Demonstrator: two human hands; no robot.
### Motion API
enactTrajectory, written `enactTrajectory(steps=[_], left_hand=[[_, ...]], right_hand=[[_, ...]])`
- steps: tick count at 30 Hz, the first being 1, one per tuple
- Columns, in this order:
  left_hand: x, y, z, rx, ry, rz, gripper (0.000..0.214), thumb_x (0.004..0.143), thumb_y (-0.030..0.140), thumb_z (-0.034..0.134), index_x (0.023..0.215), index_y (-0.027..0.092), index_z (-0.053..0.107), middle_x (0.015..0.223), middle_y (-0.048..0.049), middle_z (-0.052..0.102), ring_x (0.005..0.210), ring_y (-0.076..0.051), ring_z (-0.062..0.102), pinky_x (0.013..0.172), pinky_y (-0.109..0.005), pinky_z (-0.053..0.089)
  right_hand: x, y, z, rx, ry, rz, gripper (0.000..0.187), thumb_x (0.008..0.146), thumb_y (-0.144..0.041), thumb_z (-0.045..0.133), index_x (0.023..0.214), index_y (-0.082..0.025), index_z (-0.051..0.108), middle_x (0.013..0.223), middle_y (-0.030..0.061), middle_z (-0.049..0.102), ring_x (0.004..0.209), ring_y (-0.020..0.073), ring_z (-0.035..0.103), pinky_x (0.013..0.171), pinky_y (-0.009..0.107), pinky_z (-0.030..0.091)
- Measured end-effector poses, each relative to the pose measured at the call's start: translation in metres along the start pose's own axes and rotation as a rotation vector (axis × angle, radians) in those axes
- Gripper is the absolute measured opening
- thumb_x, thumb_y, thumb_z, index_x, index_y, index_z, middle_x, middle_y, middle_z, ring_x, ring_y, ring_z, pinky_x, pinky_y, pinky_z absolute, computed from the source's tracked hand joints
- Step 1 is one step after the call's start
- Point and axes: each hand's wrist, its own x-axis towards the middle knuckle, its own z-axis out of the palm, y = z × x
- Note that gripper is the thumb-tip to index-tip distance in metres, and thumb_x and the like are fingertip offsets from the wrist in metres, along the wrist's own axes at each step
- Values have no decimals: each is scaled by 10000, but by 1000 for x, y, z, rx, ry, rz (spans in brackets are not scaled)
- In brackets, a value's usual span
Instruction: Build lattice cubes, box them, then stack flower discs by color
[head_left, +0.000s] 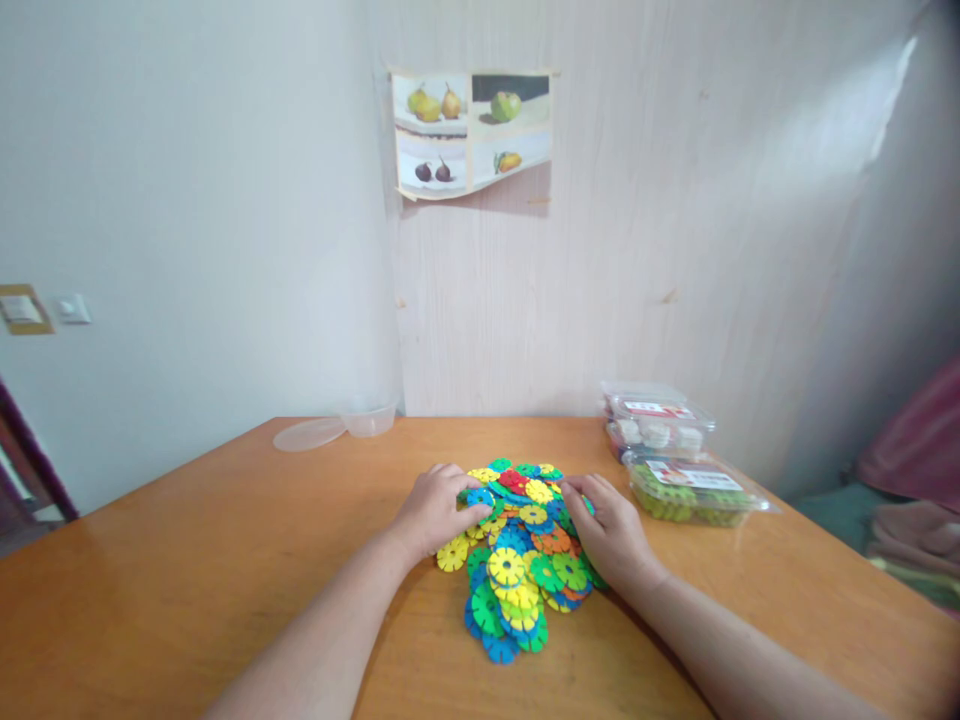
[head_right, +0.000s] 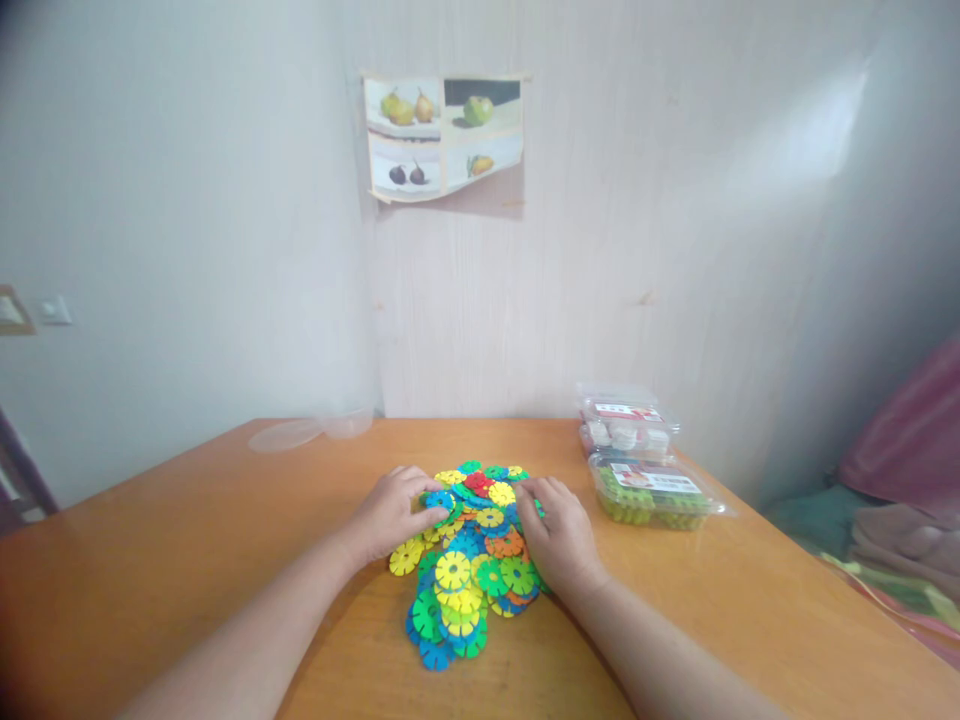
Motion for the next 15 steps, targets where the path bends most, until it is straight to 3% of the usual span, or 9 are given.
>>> enactTrajectory(steps=[4, 8, 12, 15], left_hand=[[1, -3, -5, 6, 60, -25, 402, 777, 589, 662, 979, 257, 762, 975, -82, 708, 979, -254, 605, 888, -352, 430], [-2, -29, -8, 31, 145, -196, 441, 817, 625, 580, 975, 258, 764, 1050, -74, 713, 1019, -249, 615, 875, -327, 433], [-10, -56, -15, 204, 61, -422, 437, 785, 660, 567, 880, 287, 773, 941, -72, 723, 901, -264, 640, 732, -323, 423], [-15, -61, -21, 285, -8, -487, 405, 774, 642, 571, 759, 283, 757, 888, -79, 720, 858, -273, 641, 710, -328, 409]], right_hand=[[0, 2, 0, 15, 13, 5, 329, 970, -449, 450, 906, -228, 686, 877, 81, 697, 857, 241, 636, 788, 351, 488], [-1, 4, 0, 22, 25, 17, 333, 968, -457, 449, 901, -225, 678, 869, 83, 693, 859, 243, 635, 786, 350, 487], [-1, 6, 1, 14, 28, 27, 327, 968, -454, 450, 898, -229, 677, 872, 80, 690, 865, 244, 637, 787, 347, 482], [-1, 8, 1, 13, 16, 32, 329, 968, -456, 452, 897, -228, 679, 869, 77, 687, 864, 242, 637, 792, 347, 479]])
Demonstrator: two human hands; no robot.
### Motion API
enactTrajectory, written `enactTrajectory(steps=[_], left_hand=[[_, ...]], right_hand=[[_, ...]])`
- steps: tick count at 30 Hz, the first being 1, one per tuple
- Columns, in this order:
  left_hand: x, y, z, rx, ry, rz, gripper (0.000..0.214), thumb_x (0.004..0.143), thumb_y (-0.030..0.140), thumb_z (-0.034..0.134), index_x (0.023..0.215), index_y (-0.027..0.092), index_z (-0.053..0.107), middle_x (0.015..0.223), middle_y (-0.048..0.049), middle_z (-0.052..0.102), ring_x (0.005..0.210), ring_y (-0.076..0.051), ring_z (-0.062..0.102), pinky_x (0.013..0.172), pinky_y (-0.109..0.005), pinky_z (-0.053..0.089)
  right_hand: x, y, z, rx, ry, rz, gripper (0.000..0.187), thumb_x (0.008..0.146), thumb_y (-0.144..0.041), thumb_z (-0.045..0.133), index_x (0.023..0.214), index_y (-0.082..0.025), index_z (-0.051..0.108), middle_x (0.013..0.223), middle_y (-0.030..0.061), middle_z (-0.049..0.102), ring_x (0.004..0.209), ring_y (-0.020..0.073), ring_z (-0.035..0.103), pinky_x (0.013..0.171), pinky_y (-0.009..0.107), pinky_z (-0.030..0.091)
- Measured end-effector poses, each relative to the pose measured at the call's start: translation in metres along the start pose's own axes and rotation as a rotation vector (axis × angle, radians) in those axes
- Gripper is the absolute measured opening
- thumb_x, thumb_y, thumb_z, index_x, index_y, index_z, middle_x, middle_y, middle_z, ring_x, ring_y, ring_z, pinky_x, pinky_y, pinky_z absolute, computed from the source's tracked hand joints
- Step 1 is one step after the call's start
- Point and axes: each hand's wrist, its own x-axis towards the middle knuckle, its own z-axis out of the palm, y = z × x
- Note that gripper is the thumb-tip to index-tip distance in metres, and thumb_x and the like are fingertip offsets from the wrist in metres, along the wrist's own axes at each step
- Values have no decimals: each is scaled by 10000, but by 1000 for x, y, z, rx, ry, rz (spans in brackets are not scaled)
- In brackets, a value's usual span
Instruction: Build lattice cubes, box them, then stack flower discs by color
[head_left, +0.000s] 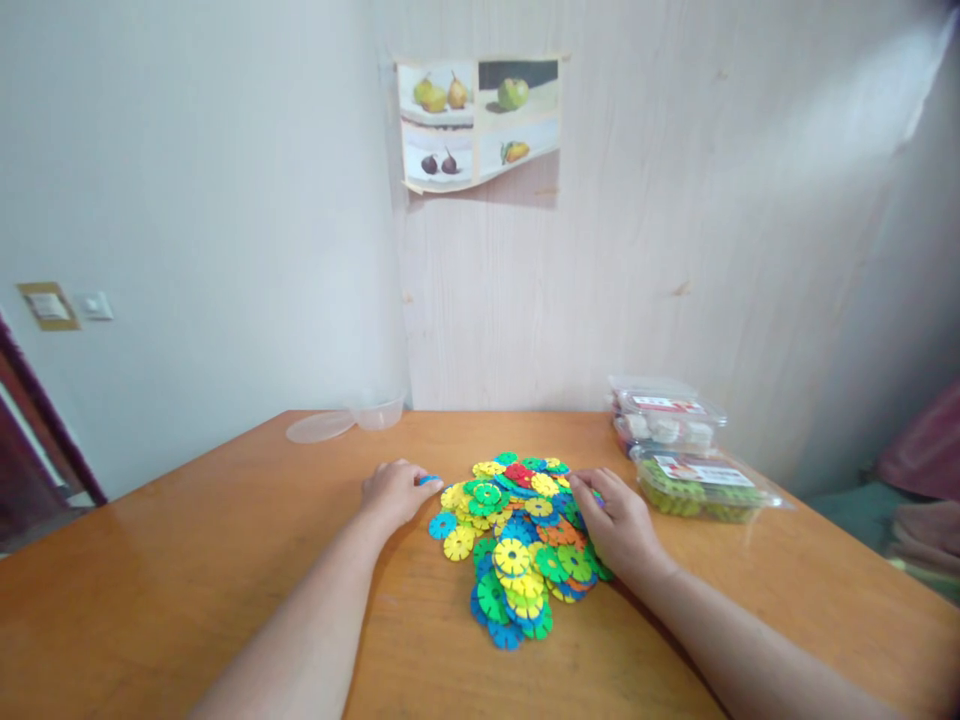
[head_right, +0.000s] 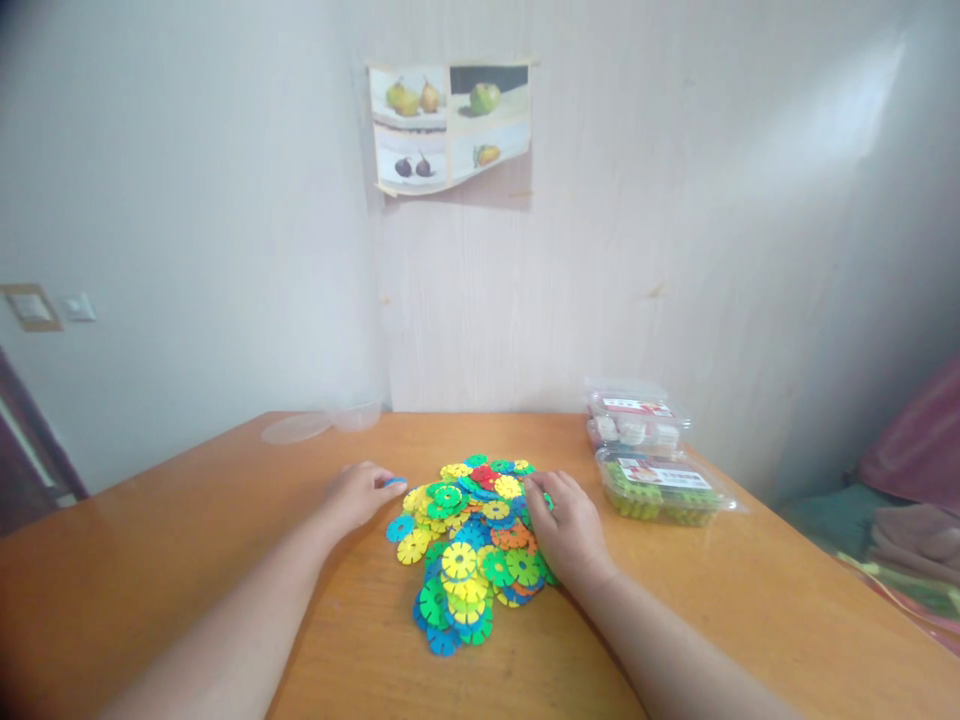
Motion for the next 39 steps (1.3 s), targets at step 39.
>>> enactTrajectory(steps=[39], left_hand=[[-16, 64, 14, -304, 26, 416, 350, 738, 414, 696, 1052, 264, 728, 1072, -32, 719, 1050, -238, 625, 948, -341, 462]], right_hand=[[-3, -13, 2, -78, -274, -6, 285, 932, -405, 508, 1030, -244, 721, 1049, 62, 724, 1006, 241, 646, 885, 348, 473]])
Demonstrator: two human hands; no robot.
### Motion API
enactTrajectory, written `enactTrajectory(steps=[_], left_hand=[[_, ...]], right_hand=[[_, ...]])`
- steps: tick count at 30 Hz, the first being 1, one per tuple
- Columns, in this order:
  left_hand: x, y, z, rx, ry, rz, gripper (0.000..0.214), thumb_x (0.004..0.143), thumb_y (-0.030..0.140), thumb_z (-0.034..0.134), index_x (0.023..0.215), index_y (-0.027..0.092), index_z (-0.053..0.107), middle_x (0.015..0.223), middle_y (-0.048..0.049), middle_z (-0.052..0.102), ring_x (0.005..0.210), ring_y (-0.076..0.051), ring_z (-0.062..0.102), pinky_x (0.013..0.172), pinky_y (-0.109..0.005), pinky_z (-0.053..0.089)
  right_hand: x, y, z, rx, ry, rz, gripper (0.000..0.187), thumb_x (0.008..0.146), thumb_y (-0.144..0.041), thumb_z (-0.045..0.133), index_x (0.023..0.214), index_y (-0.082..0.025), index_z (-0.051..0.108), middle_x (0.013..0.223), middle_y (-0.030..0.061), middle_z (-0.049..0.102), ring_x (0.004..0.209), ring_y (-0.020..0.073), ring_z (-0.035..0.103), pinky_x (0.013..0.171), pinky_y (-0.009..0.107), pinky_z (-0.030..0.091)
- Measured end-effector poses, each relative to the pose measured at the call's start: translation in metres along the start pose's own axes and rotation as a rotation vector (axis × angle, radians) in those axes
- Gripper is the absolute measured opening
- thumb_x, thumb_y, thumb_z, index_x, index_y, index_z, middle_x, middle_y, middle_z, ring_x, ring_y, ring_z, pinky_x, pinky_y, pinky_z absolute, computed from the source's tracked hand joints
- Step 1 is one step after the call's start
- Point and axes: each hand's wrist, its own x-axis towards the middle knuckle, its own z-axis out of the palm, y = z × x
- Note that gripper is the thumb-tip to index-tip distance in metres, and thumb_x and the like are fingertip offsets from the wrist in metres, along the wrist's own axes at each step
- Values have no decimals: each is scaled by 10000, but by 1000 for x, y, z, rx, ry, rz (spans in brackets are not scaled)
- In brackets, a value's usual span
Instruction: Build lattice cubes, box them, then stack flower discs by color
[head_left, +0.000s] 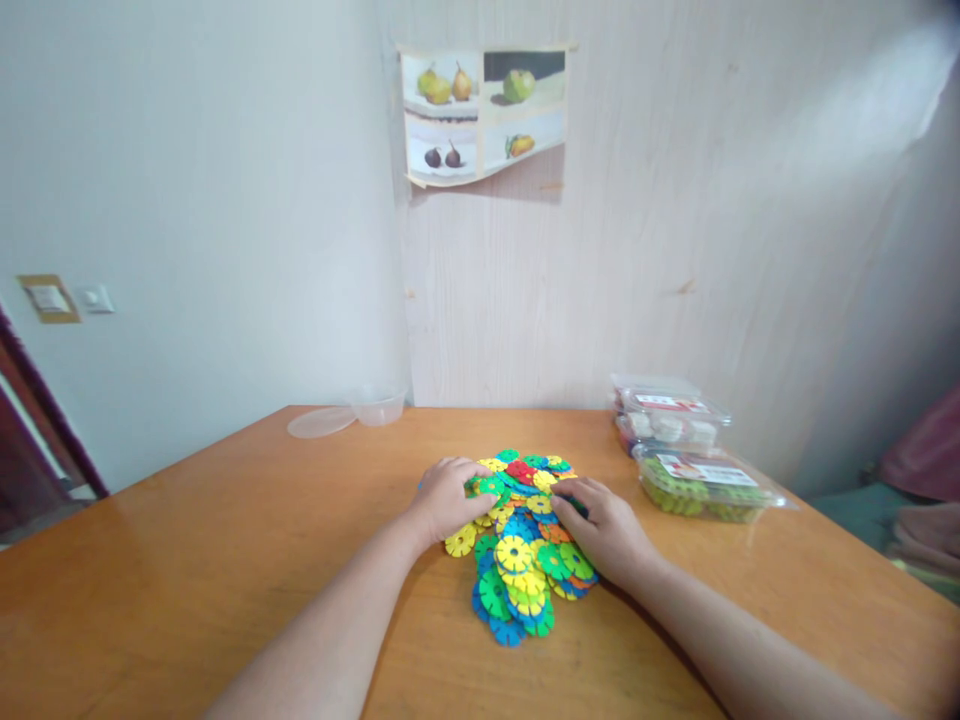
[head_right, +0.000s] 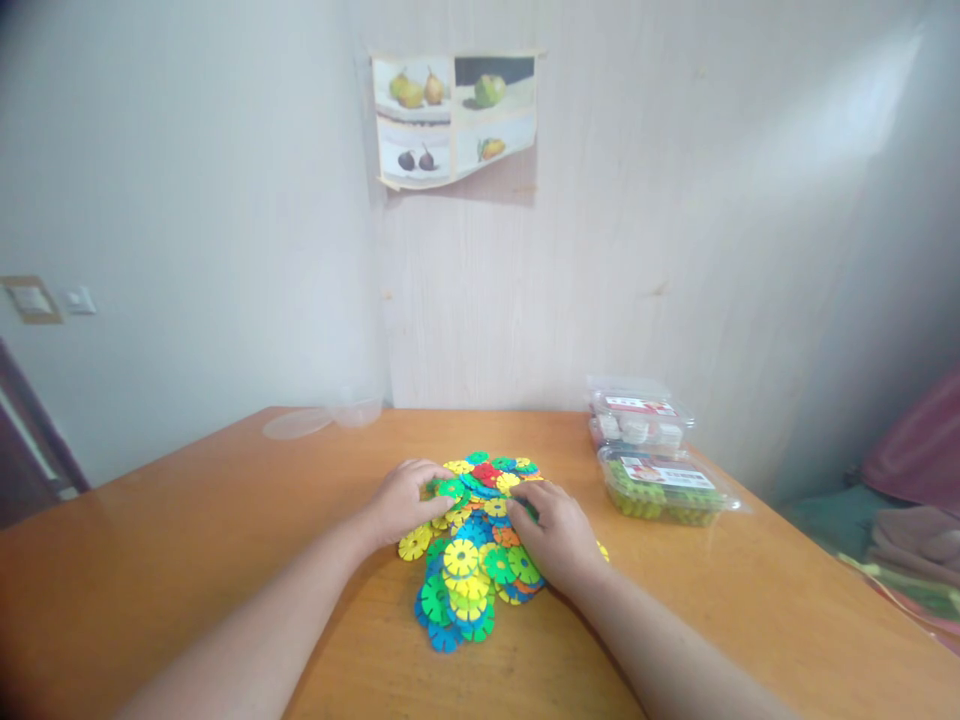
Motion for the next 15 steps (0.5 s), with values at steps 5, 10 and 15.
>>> enactTrajectory(steps=[5, 10, 15], left_hand=[[1, -18, -14, -236, 99, -202, 381, 753, 419, 673, 1078, 225, 720, 1157, -45, 714, 1090, -231, 638, 965, -323, 473], [-6, -52, -27, -269, 83, -439, 430, 704, 438, 701, 1067, 209, 722, 1077, -58, 743, 1011, -248, 667, 853, -312, 508], [-12, -74, -30, -215, 10, -510, 378, 658, 439, 722, 974, 232, 739, 961, -40, 756, 934, -246, 671, 788, -299, 497]], right_hand=[[0, 3, -1, -19, 25, 30, 278, 930, -399, 503, 983, -237, 723, 974, 60, 715, 953, 237, 644, 853, 347, 477], [0, 4, -2, -32, 35, 27, 290, 933, -393, 491, 984, -231, 725, 975, 70, 706, 953, 237, 638, 854, 351, 479], [0, 7, -2, -35, 45, 24, 300, 930, -410, 490, 986, -235, 727, 1001, 75, 706, 974, 240, 640, 873, 357, 482]])
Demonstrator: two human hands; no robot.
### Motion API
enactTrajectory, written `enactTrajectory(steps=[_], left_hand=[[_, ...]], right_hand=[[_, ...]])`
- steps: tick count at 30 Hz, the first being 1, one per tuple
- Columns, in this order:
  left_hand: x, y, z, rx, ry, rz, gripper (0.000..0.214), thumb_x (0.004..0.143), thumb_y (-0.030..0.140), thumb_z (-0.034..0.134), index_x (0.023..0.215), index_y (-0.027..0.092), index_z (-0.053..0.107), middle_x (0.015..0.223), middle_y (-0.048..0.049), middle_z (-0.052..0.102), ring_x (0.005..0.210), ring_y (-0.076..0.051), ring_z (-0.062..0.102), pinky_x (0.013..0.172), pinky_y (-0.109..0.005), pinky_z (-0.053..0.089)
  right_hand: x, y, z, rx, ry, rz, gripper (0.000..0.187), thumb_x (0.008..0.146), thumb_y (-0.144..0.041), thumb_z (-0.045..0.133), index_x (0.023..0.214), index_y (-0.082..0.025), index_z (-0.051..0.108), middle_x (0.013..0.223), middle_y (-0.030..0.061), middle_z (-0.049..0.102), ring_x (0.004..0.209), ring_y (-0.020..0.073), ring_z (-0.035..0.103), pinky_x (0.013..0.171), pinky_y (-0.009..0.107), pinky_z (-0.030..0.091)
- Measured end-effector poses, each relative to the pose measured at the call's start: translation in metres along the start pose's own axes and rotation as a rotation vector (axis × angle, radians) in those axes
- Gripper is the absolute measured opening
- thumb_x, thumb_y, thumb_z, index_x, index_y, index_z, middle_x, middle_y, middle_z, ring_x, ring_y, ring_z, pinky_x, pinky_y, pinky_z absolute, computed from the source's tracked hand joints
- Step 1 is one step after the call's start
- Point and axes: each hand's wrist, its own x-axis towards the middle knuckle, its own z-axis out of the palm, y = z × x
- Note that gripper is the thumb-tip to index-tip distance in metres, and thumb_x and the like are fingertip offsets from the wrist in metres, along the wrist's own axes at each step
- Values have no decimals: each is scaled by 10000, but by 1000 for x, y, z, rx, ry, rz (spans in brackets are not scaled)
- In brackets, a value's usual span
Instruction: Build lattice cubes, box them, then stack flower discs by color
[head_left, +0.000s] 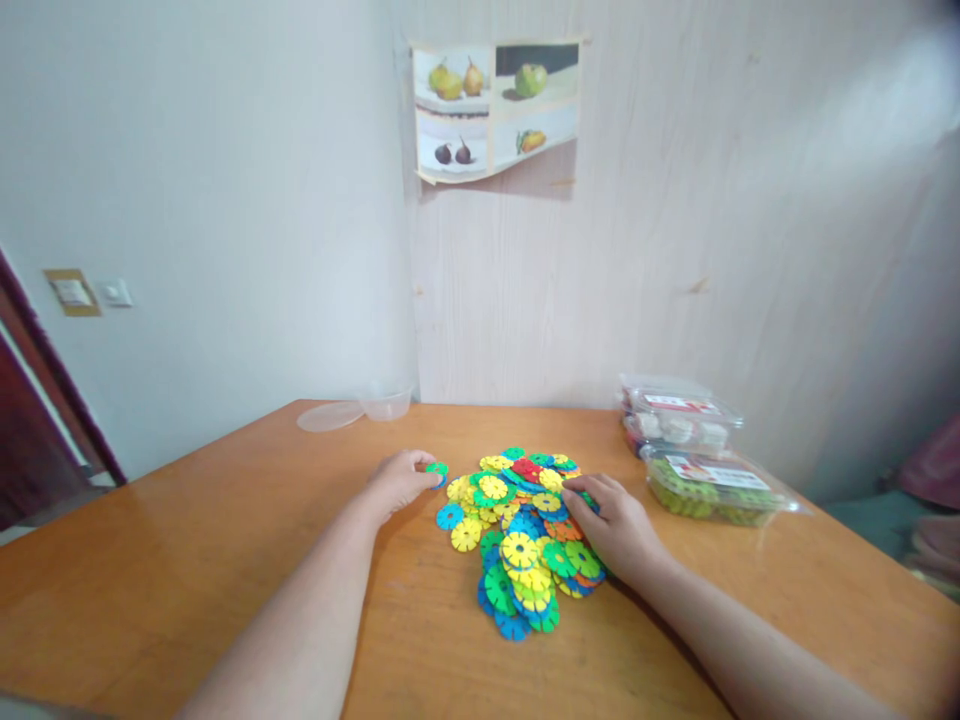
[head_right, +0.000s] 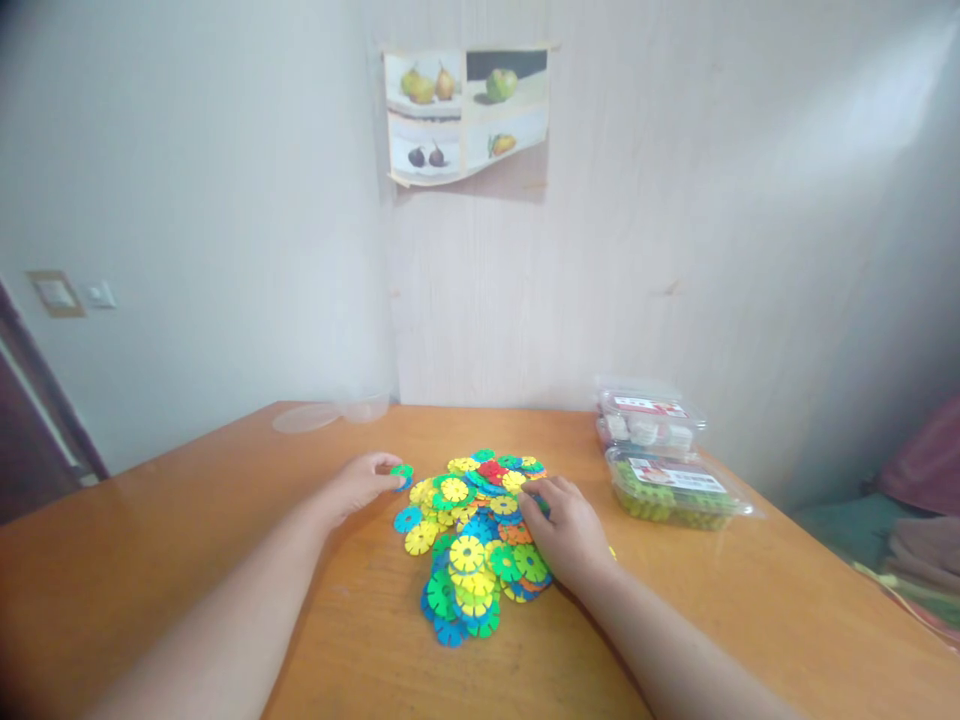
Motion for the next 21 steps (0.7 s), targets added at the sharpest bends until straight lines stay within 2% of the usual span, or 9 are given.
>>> enactTrajectory(steps=[5, 10, 13, 16, 18, 21], left_hand=[[0, -4, 0, 91, -48, -29, 348, 624, 433, 749, 921, 253, 744, 911, -23, 755, 929, -247, 663, 777, -294, 481], [0, 1, 0, 206, 1, 7, 414, 627, 403, 755, 1018, 268, 729, 1051, -33, 740, 1032, -251, 646, 832, -286, 477], [-2, 14, 6, 233, 55, 152, 420, 711, 425, 694, 1085, 234, 717, 1155, -72, 702, 1083, -251, 630, 900, -302, 476], [-7, 34, 17, 194, 27, 341, 402, 823, 453, 589, 1117, 210, 714, 1199, -83, 679, 1109, -235, 617, 962, -320, 460], [-11, 45, 25, 201, -16, 450, 399, 836, 485, 583, 1105, 225, 723, 1186, -68, 686, 1134, -230, 602, 1010, -330, 430], [-18, 54, 35, 249, -69, 512, 389, 806, 506, 630, 1101, 273, 729, 1193, -42, 687, 1147, -232, 591, 1033, -343, 410]], right_hand=[[0, 4, 1, -5, 12, 0, 303, 919, -410, 498, 1003, -227, 726, 1020, 77, 710, 985, 242, 643, 882, 362, 487], [0, 4, 1, 2, 18, 2, 302, 920, -406, 495, 996, -224, 724, 1023, 76, 709, 993, 242, 638, 880, 361, 485], [0, 2, 1, 4, 16, 2, 291, 916, -394, 498, 990, -227, 724, 1020, 74, 710, 992, 243, 637, 879, 364, 485], [0, 1, 1, 4, 18, -2, 292, 918, -397, 496, 984, -230, 727, 1006, 76, 709, 979, 244, 638, 880, 369, 484], [0, 0, 1, 0, 20, -2, 297, 922, -401, 494, 982, -231, 730, 1001, 76, 707, 970, 243, 639, 877, 368, 486], [0, 0, 1, -8, 18, -3, 300, 924, -401, 492, 978, -230, 732, 990, 76, 705, 962, 244, 641, 869, 365, 488]])
